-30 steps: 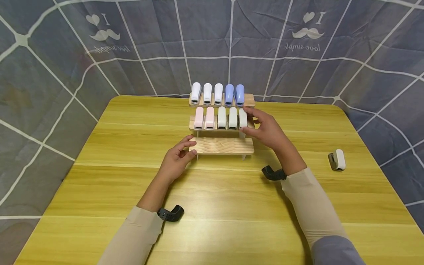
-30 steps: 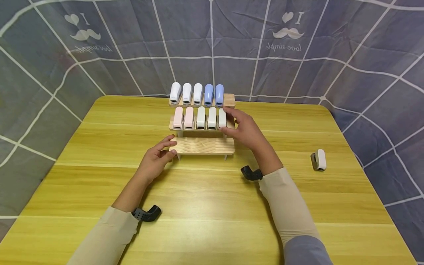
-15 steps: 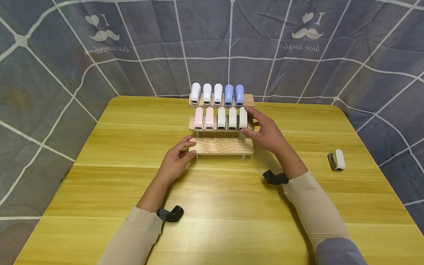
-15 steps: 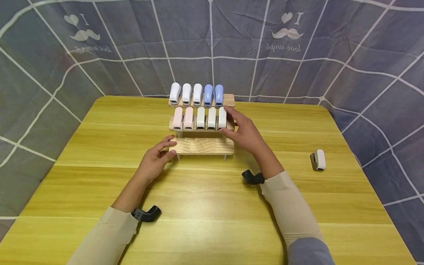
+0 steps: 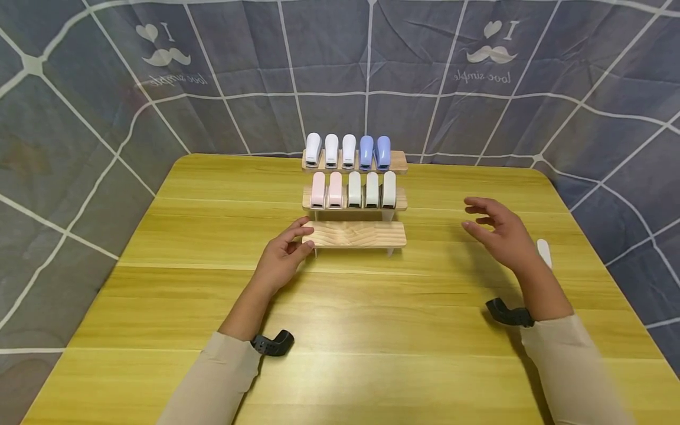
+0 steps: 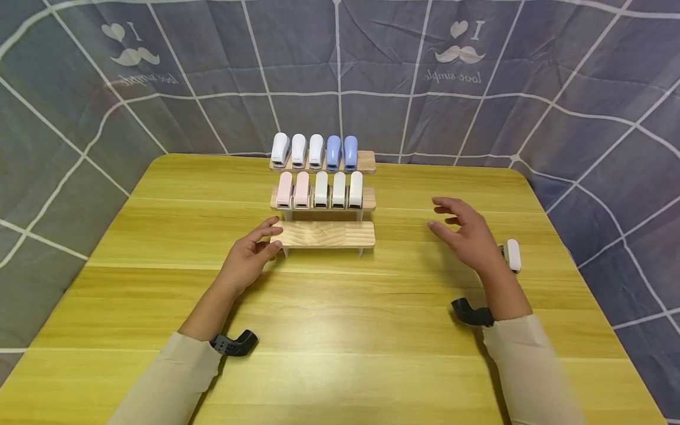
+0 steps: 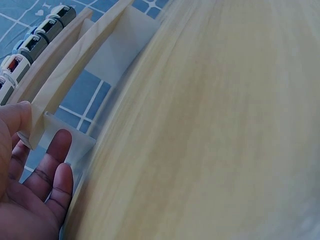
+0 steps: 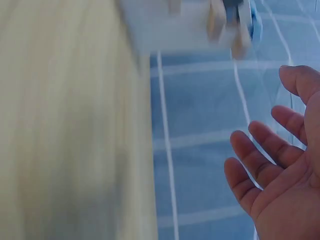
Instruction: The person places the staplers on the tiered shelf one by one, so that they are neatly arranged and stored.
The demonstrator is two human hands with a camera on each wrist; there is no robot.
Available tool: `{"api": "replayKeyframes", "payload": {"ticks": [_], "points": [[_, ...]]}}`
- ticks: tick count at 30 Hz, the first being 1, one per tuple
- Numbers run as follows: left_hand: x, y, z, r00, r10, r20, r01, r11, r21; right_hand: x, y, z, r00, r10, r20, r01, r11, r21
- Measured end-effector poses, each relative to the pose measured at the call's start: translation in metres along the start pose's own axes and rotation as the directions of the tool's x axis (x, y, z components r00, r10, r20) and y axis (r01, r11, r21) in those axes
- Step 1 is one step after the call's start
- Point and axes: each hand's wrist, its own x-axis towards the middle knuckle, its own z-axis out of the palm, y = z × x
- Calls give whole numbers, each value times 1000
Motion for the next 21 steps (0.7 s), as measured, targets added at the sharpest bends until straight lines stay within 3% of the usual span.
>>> {"api": "replayKeyframes", "payload": {"ticks": [6,11,16,21], "points": [[-1,1,-1,1000,4,-4,-4,1000,0,-43,30,-45,990,130,-56,-134,988,-77],[0,0,-1,1000,7,-2,-7,1000,1,-75,48,-76,965,245,-92,-256,958,-129],[10,-21,0,1000,5,-4,-5,1000,-10,-96,70,-88,947,294,-129,-312,938,-153],[14,-35,1,1000,16,-8,-16,999,-31,-106,93,-92,953,296,-58,-301,941,-154]]}}
